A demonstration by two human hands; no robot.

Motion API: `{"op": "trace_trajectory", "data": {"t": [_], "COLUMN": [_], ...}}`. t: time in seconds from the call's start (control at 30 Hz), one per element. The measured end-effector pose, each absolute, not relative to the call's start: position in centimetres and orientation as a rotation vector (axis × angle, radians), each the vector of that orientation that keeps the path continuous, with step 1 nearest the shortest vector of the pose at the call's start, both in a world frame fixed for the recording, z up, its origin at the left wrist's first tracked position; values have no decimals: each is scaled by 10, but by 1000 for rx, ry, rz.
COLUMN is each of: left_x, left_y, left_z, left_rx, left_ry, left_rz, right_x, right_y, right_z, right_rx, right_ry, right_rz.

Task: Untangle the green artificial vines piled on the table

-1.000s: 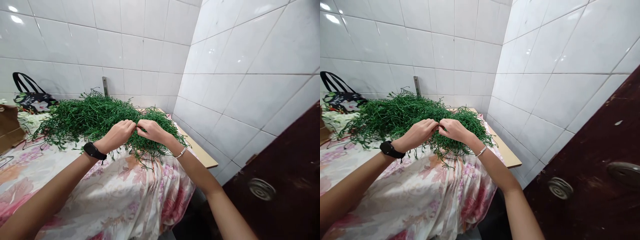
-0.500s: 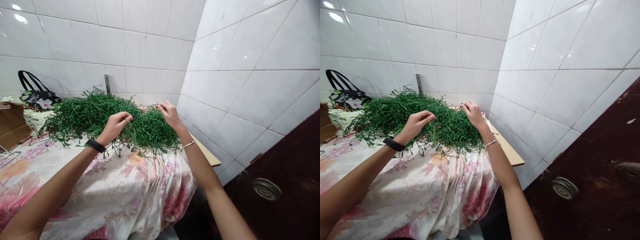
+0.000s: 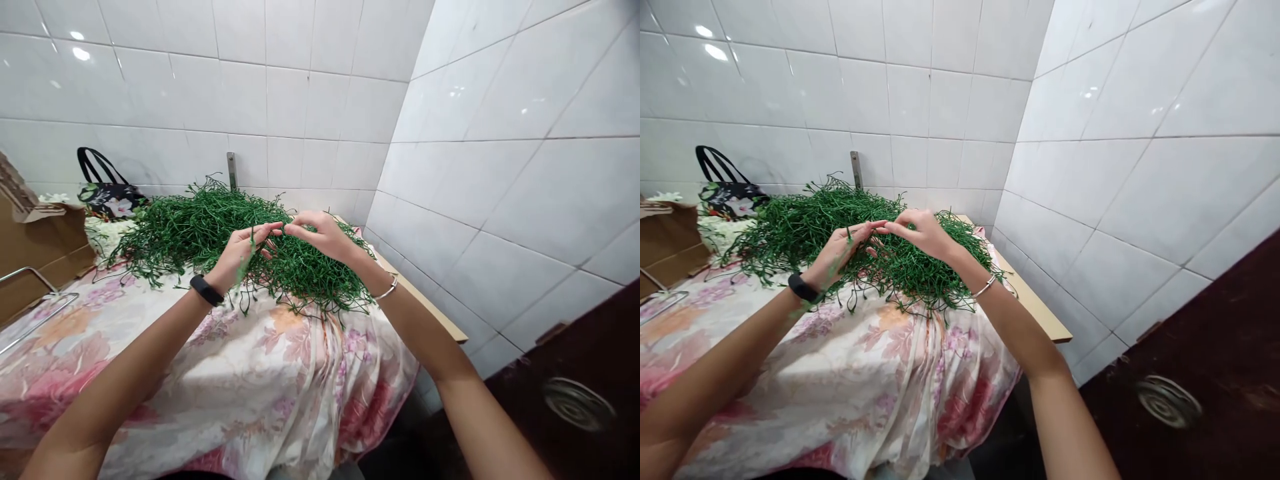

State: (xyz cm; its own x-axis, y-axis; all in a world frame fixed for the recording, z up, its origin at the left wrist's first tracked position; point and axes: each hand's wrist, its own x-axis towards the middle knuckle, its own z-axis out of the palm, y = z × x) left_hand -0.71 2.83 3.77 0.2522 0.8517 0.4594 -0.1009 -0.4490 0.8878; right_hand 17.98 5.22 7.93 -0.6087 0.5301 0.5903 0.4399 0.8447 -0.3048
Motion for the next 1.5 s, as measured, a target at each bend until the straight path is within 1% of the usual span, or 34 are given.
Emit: {"op": "trace_trajectory", "data": {"t": [0.1, 0.27, 0.43, 0.67, 0.77, 0.97, 1.1, 1.23, 1.33, 1.4, 1.5], "left_x": [-3, 3, 4, 1, 1, 5, 8, 8, 6, 5, 4], "left_y": [23, 18, 22, 24, 23, 16, 15, 17, 20, 23, 26], "left_z": [37, 36, 31, 31, 30, 29, 26, 22, 19, 18, 15], "left_rx": [1655, 1746, 1867, 2037, 2158, 2359, 2505, 2620, 2728, 2817, 2992], "left_ry": [719, 762, 779, 980, 979, 1091, 1266, 1408, 1544, 1611, 1613], "left_rz": [1340, 1274, 1276, 1326, 1324, 1272, 1247, 1159, 1142, 1117, 1039], "right_x": [166, 170, 177, 176, 174, 171, 167, 165, 164, 163, 164], "right_y": [48, 51, 50, 47, 48, 53, 52, 53, 52, 51, 48], "right_z": [70, 52, 49, 45, 42, 37, 36, 32, 30, 29, 29], "right_rx": [-686, -647, -638, -652, -611, -518, -482, -553, -631, -670, -792], "right_ry": [-2248, -2224, -2157, -2146, -2145, -2019, -1992, -2101, -2178, -2239, -2351], "right_rz": [93, 173, 156, 338, 473, 948, 1057, 970, 801, 590, 87]}}
